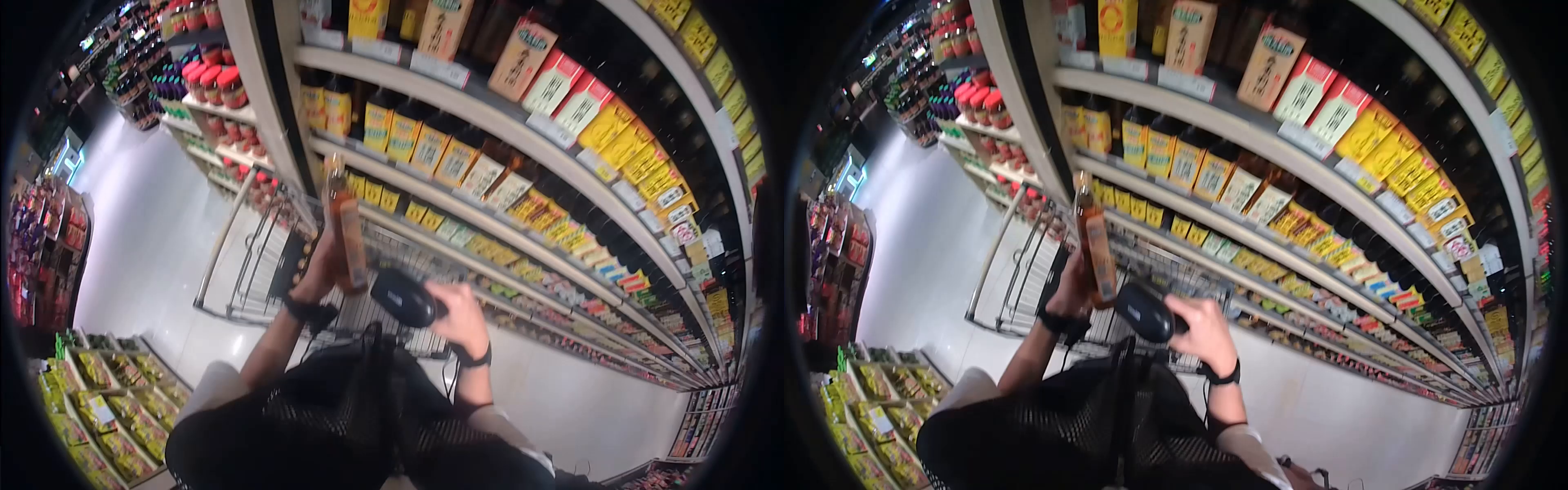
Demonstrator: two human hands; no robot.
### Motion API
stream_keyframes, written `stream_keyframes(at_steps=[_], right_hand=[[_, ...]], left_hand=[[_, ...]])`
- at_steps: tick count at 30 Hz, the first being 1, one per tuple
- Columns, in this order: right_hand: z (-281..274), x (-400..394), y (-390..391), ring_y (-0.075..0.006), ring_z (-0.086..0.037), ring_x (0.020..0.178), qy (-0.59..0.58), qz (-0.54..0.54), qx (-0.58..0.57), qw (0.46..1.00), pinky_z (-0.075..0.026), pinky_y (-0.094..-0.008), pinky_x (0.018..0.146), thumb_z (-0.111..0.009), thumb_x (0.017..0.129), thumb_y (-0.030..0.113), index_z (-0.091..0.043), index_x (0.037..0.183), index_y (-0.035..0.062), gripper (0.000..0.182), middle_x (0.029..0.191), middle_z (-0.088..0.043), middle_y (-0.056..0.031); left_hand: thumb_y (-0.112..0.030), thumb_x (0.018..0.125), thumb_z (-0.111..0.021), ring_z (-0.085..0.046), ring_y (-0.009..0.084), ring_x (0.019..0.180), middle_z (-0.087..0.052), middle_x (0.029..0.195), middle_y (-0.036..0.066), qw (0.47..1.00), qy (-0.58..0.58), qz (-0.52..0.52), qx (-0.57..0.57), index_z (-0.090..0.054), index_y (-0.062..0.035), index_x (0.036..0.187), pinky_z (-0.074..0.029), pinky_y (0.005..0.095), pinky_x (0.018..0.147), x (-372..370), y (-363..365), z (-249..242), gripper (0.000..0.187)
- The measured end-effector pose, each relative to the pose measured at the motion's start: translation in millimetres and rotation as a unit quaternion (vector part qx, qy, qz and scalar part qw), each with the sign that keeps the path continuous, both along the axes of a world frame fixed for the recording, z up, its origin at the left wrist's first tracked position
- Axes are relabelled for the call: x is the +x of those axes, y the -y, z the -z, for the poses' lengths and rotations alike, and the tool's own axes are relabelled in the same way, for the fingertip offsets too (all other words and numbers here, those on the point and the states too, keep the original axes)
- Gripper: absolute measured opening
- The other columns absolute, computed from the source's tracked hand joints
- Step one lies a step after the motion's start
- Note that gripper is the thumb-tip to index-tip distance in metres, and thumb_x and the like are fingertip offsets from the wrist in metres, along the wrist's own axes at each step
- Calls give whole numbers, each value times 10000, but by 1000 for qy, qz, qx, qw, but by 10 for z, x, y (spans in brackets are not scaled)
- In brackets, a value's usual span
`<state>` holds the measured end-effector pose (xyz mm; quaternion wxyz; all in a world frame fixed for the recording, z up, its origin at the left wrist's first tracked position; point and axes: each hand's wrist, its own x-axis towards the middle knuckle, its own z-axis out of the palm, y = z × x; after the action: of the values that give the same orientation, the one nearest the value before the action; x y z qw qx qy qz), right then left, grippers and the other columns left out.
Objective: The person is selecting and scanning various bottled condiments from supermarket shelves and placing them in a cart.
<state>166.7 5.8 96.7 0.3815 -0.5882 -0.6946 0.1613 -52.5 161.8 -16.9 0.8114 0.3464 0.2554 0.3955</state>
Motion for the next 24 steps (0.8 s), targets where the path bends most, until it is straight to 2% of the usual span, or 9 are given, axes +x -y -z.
stream_keyframes(at_steps=[3, 6, 12, 17, 19, 20, 21, 23, 24], right_hand=[[60, -113, 89, -397, -622, 681, -7, -21, -28, 999, -486, -418, 581, -767, 615, 72, -635, 896, 44, 312, 715, -610, -171], [45, -196, 135, -355, -651, 676, -24, -30, -23, 999, -510, -359, 602, -727, 615, 4, -679, 909, 5, 298, 747, -643, -166], [50, -245, 178, -369, -643, 667, -26, -25, -9, 999, -501, -372, 593, -726, 607, -3, -670, 918, 5, 316, 731, -628, -173], [56, -264, 219, -371, -640, 668, -23, -18, -32, 999, -498, -372, 590, -732, 606, -2, -662, 921, 2, 323, 729, -622, -171], [84, -261, 230, -368, -641, 668, -14, -14, -45, 999, -497, -371, 591, -735, 607, -3, -660, 921, -2, 324, 733, -622, -169], [125, -264, 227, -369, -637, 667, -48, -1, -21, 999, -498, -377, 590, -746, 610, 8, -659, 936, 7, 337, 737, -635, -163], [181, -270, 262, -371, -634, 666, -84, 13, 0, 996, -499, -382, 589, -758, 613, 20, -658, 950, 15, 351, 741, -648, -157], [208, -270, 287, -362, -640, 661, -78, 10, -12, 997, -497, -365, 594, -758, 611, -5, -654, 966, 0, 370, 747, -649, -155], [221, -257, 295, -358, -648, 670, -97, 37, -7, 995, -501, -362, 603, -759, 619, -6, -653, 974, -3, 371, 760, -654, -162]], left_hand=[[-639, 933, -506, -663, 207, 876, -650, 977, 101, 999, -5, 39, 36, -478, -50, 1298, -553, 355, 768, -113, 3, 132, 693], [-634, 898, -578, -661, 186, 797, -628, 920, 96, 992, -17, 26, 120, -484, -44, 1243, -555, 315, 690, -77, 52, -162, 689], [-610, 895, -599, -660, 174, 754, -615, 890, 97, 991, -11, 71, 109, -489, -44, 1179, -550, 289, 639, -99, 58, -217, 642], [-607, 902, -587, -660, 173, 741, -616, 891, 93, 995, -31, 37, 82, -488, -38, 1187, -550, 287, 639, -68, 126, -208, 645], [-576, 929, -563, -664, 185, 796, -617, 936, 95, 992, 27, 102, 73, -475, -33, 1239, -559, 306, 683, -96, 90, -145, 631], [-528, 964, -524, -656, 217, 870, -605, 1022, 105, 989, 72, 114, 55, -437, -19, 1336, -565, 352, 757, -98, 71, -64, 637], [-528, 964, -524, -656, 217, 870, -605, 1022, 105, 989, 71, 117, 48, -437, -19, 1336, -565, 352, 757, -91, 110, -37, 637], [-482, 988, -501, -623, 244, 980, -576, 1110, 120, 987, 111, 108, -45, -391, -9, 1407, -544, 393, 856, -89, 116, -49, 641], [-504, 1005, -447, -594, 263, 1038, -559, 1153, 127, 986, 133, 93, -34, -366, -3, 1432, -514, 413, 923, -29, 154, -115, 663]])
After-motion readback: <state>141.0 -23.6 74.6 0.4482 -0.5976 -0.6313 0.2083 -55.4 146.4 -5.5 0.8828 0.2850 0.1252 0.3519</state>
